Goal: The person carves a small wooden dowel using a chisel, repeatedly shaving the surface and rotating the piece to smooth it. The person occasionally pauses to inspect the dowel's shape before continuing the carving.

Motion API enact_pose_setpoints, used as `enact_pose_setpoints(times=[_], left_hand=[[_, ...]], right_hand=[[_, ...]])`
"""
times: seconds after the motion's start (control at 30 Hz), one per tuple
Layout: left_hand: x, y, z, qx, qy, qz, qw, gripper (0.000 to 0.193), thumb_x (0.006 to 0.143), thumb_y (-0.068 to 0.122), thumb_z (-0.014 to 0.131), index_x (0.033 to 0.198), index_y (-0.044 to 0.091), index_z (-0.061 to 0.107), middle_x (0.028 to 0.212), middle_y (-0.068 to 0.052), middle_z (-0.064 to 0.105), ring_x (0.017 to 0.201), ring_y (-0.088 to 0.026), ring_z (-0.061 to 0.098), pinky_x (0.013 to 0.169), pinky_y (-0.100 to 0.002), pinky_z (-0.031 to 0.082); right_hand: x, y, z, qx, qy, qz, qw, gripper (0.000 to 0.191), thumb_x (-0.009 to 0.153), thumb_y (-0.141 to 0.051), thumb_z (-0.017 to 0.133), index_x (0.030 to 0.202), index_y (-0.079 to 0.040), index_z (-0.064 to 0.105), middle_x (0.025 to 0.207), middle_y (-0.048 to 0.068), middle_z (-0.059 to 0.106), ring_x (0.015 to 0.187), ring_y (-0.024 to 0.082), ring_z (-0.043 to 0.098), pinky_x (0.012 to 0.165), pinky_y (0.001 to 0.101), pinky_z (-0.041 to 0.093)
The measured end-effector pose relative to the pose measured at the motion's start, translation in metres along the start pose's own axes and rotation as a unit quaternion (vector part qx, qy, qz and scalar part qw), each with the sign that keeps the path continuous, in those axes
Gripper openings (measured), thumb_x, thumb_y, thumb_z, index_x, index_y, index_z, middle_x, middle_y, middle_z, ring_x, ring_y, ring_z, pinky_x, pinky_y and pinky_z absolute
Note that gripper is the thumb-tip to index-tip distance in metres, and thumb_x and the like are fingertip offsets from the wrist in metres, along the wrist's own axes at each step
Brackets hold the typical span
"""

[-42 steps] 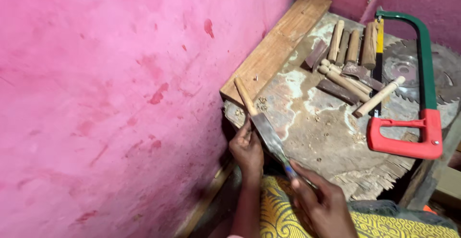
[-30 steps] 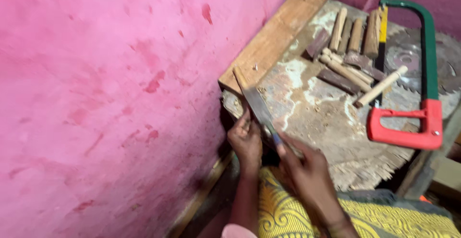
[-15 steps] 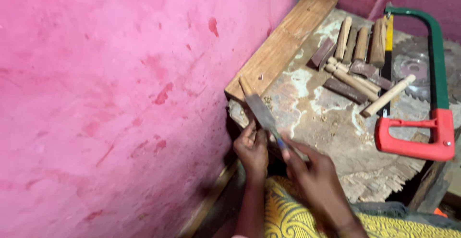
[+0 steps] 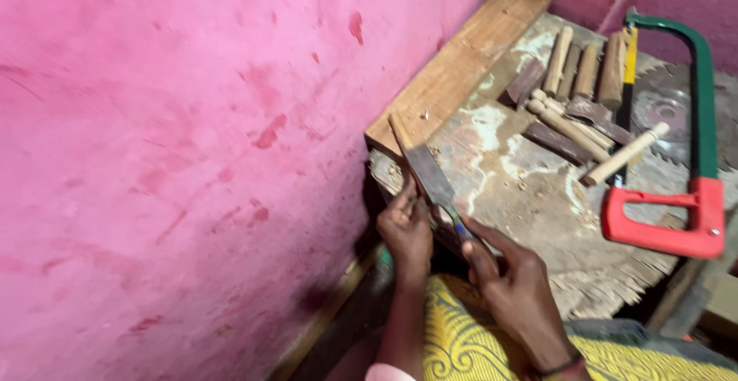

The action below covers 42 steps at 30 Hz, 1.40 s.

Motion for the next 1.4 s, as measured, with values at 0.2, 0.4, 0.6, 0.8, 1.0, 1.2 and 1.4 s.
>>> enact_pose_setpoints(times=[0.2, 0.4, 0.6, 0.8, 1.0, 1.2, 1.4], left_hand=[[-0.003, 0.004, 0.001, 0.0, 0.004, 0.03, 1.0, 0.041, 0.091, -0.015, 0.058, 0.132, -0.012, 0.064, 0.119, -0.015, 0.075, 0.102, -0.015, 0.072, 0.091, -0.025, 0.056], [-0.002, 0.008, 0.001, 0.025, -0.008, -0.033, 0.999, 0.032, 0.094, -0.009, 0.066, 0.125, -0.012, 0.069, 0.107, -0.017, 0.077, 0.087, -0.014, 0.07, 0.077, -0.027, 0.056], [-0.005, 0.011, 0.0, 0.019, 0.001, 0.003, 1.0, 0.041, 0.09, -0.012, 0.059, 0.131, -0.01, 0.066, 0.113, -0.014, 0.076, 0.093, -0.013, 0.071, 0.083, -0.026, 0.058], [-0.002, 0.003, -0.001, -0.007, -0.006, 0.039, 0.999, 0.041, 0.09, -0.013, 0.06, 0.13, -0.012, 0.064, 0.116, -0.015, 0.075, 0.1, -0.015, 0.071, 0.091, -0.027, 0.057], [-0.002, -0.003, -0.005, -0.022, -0.005, 0.001, 1.0, 0.035, 0.094, -0.01, 0.06, 0.129, -0.013, 0.064, 0.118, -0.016, 0.074, 0.101, -0.016, 0.07, 0.091, -0.028, 0.056], [0.001, 0.002, -0.004, 0.04, 0.012, 0.025, 0.999, 0.039, 0.092, -0.011, 0.061, 0.13, -0.011, 0.064, 0.117, -0.015, 0.075, 0.1, -0.015, 0.071, 0.091, -0.028, 0.056], [0.0, 0.009, 0.003, -0.006, 0.02, -0.029, 0.999, 0.046, 0.092, -0.01, 0.06, 0.138, -0.003, 0.062, 0.11, -0.01, 0.076, 0.092, -0.011, 0.07, 0.08, -0.023, 0.055]], right_hand=[[0.0, -0.011, -0.001, -0.016, 0.006, -0.011, 1.0, 0.042, 0.092, -0.03, 0.07, 0.134, -0.023, 0.069, 0.062, 0.009, 0.07, 0.052, 0.01, 0.055, 0.048, 0.0302, 0.045], [0.012, -0.039, 0.01, -0.001, -0.012, -0.062, 0.998, 0.041, 0.094, -0.026, 0.067, 0.133, -0.015, 0.07, 0.067, 0.009, 0.069, 0.056, 0.011, 0.053, 0.051, 0.03, 0.047], [0.005, -0.039, 0.008, 0.012, 0.012, -0.14, 0.99, 0.042, 0.094, -0.024, 0.067, 0.135, -0.013, 0.069, 0.073, 0.006, 0.071, 0.065, 0.009, 0.058, 0.056, 0.0283, 0.049], [0.005, -0.041, 0.005, -0.029, -0.011, 0.021, 0.999, 0.041, 0.095, -0.029, 0.069, 0.135, -0.02, 0.069, 0.063, 0.009, 0.069, 0.057, 0.013, 0.057, 0.053, 0.0321, 0.047], [0.007, -0.056, 0.011, 0.01, -0.014, -0.031, 0.999, 0.043, 0.093, -0.026, 0.068, 0.134, -0.016, 0.07, 0.064, 0.008, 0.068, 0.057, 0.012, 0.055, 0.054, 0.0322, 0.048], [0.011, 0.004, 0.012, 0.134, -0.049, 0.02, 0.99, 0.044, 0.093, -0.025, 0.068, 0.137, -0.02, 0.068, 0.058, 0.004, 0.06, 0.045, 0.01, 0.046, 0.042, 0.0288, 0.037], [-0.029, 0.064, 0.001, 0.365, -0.116, 0.169, 0.908, 0.039, 0.09, -0.019, 0.068, 0.128, -0.009, 0.068, 0.06, 0.007, 0.057, 0.039, 0.011, 0.041, 0.034, 0.0269, 0.03]])
Point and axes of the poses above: each hand's wrist, its own x-axis towards the middle knuckle, its own z-axis out of the palm, y = z × x, the point moved 4 cm from there along x, towards the middle knuckle
